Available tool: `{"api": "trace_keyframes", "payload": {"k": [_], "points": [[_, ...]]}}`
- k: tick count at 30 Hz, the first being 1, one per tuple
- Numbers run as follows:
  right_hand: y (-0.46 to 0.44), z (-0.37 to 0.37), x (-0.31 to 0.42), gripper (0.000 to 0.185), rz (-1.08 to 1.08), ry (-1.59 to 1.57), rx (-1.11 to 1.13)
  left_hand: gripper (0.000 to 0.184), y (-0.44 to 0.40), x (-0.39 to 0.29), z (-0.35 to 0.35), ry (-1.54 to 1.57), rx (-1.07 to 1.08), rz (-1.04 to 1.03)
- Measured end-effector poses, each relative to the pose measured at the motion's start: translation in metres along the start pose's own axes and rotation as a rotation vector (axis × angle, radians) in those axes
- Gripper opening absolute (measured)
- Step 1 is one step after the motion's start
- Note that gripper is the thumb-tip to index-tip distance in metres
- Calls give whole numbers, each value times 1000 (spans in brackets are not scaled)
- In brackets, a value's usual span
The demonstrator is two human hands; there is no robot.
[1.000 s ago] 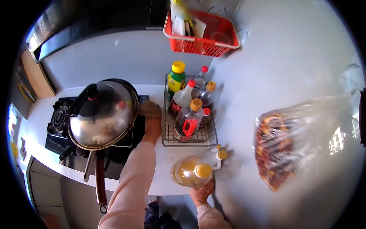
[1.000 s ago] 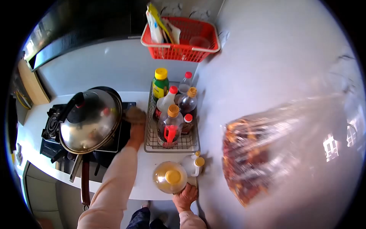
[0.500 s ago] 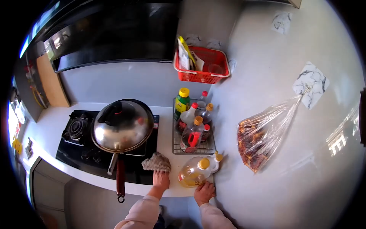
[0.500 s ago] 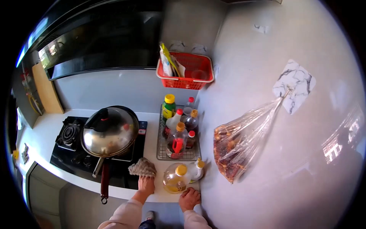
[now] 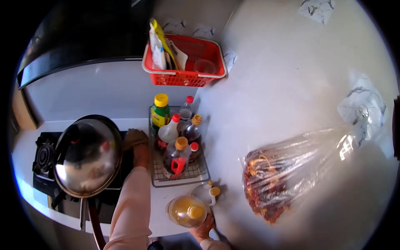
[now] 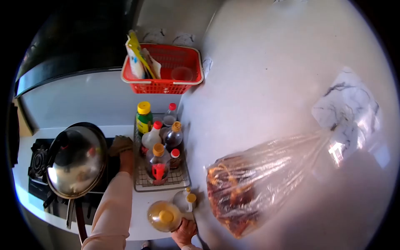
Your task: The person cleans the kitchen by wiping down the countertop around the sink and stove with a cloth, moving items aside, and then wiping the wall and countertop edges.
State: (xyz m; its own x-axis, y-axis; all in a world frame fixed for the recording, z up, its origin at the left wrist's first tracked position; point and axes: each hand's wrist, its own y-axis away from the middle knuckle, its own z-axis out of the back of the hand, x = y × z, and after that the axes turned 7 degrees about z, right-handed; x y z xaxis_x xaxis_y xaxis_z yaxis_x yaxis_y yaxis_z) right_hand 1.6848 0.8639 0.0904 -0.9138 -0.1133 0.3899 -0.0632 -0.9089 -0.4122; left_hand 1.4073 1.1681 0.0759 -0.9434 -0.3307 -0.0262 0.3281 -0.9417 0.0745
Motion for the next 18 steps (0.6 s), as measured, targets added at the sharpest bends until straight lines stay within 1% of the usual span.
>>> {"api": "trace_keyframes", "payload": {"k": [1,2,3,4,5,7,8,9,10,11,12,14,15,16,17,18], "points": [[2,-5,-5,43,23,86,65,41,-19,0,-7,25,39,7],[4,-8,-9,52,54,158,57,43,-49,3,-34,-76,-129,13],[6,-11,-12,64,86,227,48,44,-69,2,-44,-121,-219,9],[11,-16,-15,69,101,355,101,45,-89,0,-56,-165,-309,9],[5,-15,-15,69,99,362,96,44,-100,1,-59,-52,-405,-7],[-2,-3,-4,53,88,118,16,43,-83,7,-54,-66,-482,-34],[-3,3,2,58,26,103,43,43,-57,4,-38,-192,-468,-42],[4,-2,-1,62,-63,86,87,41,-32,6,-28,-219,-327,-57],[2,-4,0,65,-27,84,31,43,-7,9,-24,-133,-240,-46],[-2,0,7,60,-63,34,33,45,17,11,-20,-48,-156,-27],[2,-5,3,54,-78,53,45,45,52,11,-13,-98,-253,-76],[3,-7,5,28,-128,111,86,43,116,19,-20,56,-105,-88],[3,-6,7,19,-138,130,57,46,161,23,-10,196,-153,-122],[3,-6,8,17,-142,161,60,48,192,29,-20,220,-207,-178],[4,-4,10,15,-148,194,67,50,226,34,-32,275,-369,-227],[5,-2,10,15,-150,182,78,53,262,36,-16,287,-330,-279]]}}
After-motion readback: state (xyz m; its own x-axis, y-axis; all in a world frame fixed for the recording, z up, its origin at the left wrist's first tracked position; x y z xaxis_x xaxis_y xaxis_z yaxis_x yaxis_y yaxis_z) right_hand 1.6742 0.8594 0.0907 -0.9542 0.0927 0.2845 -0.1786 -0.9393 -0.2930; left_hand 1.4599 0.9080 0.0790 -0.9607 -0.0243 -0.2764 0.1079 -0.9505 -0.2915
